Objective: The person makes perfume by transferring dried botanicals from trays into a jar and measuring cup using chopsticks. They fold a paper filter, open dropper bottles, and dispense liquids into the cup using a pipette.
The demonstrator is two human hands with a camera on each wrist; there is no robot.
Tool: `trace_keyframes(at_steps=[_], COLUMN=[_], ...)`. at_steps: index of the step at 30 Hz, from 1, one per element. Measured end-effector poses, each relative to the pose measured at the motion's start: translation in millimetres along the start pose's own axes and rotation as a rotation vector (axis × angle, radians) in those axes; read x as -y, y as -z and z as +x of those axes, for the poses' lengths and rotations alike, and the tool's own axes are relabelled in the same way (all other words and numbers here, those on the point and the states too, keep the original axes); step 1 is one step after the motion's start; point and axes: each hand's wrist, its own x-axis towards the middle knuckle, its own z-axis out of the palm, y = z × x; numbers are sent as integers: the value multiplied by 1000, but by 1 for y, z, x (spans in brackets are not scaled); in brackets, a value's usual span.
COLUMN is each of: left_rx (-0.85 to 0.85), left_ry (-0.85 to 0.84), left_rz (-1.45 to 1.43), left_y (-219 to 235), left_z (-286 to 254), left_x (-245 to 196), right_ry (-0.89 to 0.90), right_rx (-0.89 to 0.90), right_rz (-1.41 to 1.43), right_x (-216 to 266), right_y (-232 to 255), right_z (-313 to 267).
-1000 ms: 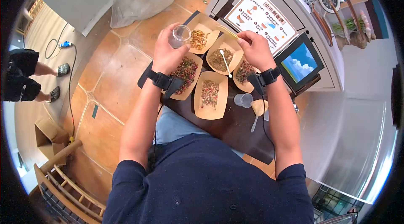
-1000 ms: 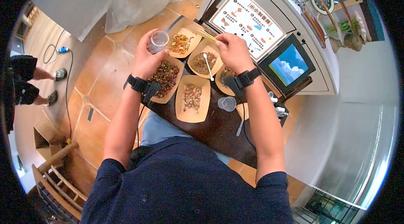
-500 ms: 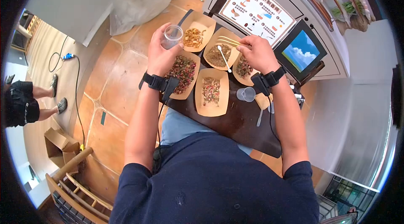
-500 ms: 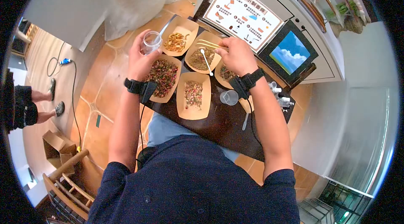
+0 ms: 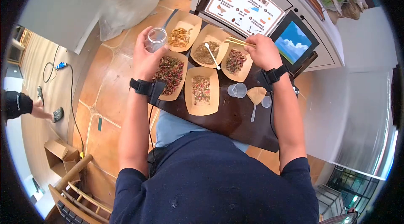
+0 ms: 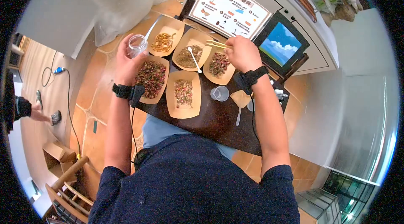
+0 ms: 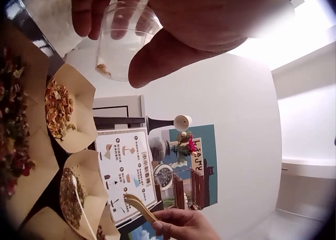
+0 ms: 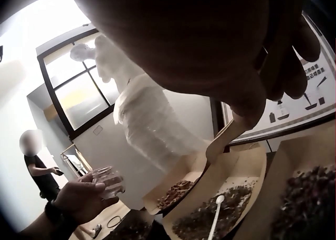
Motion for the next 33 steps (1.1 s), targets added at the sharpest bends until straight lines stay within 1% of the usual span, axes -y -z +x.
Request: trace_keyframes(at_steps=[3, 8, 10, 11, 13, 16, 18, 20, 22, 23, 24, 26, 28, 30, 32, 33], left_rx=[5, 12, 17, 18, 7, -24, -42, -18, -28, -31, -33, -35, -10, -7, -4, -1], left_ry=[14, 42, 1, -1, 5, 25, 19, 26, 34, 40, 46, 36, 46, 56, 66, 65], left_rz=[36, 83, 5, 15, -44, -45, 42, -44, -22, -26, -31, -11, 54, 25, -2, 13], left_y=[-3, -8, -9, -9, -6, -1, 1, 4, 6, 6, 6, 8, 8, 8, 8, 8], left_z=[-2, -4, -5, -5, -5, -5, -7, -6, -7, -8, -8, -8, -7, -7, -8, -8], left_x=[-3, -3, -4, -4, -4, -6, -11, -11, -11, -12, -12, -9, -1, 6, 8, 8], right_ry=[-37, -110, -78, -33, -18, 47, 107, 125, 124, 174, 178, 262, 269, 306, 302, 309], right_rx=[3, 59, 84, 22, 23, 34, -9, 11, 50, 49, 50, 75, 94, 151, 159, 161], right_rz=[25, 118, 175, 174, 186, 195, 220, 250, 237, 209, 211, 244, 236, 185, 170, 111], right_x=[-14, -10, -5, -3, 3, 18, 26, 34, 44, 48, 55, 73, 86, 99, 109, 112], right_y=[-2, -11, -18, -22, -24, -21, -20, -22, -23, -25, -28, -32, -36, -37, -39, -40], right_z=[-6, -16, -16, -16, -15, -15, -16, -13, -15, -16, -18, -22, -24, -24, -22, -20])
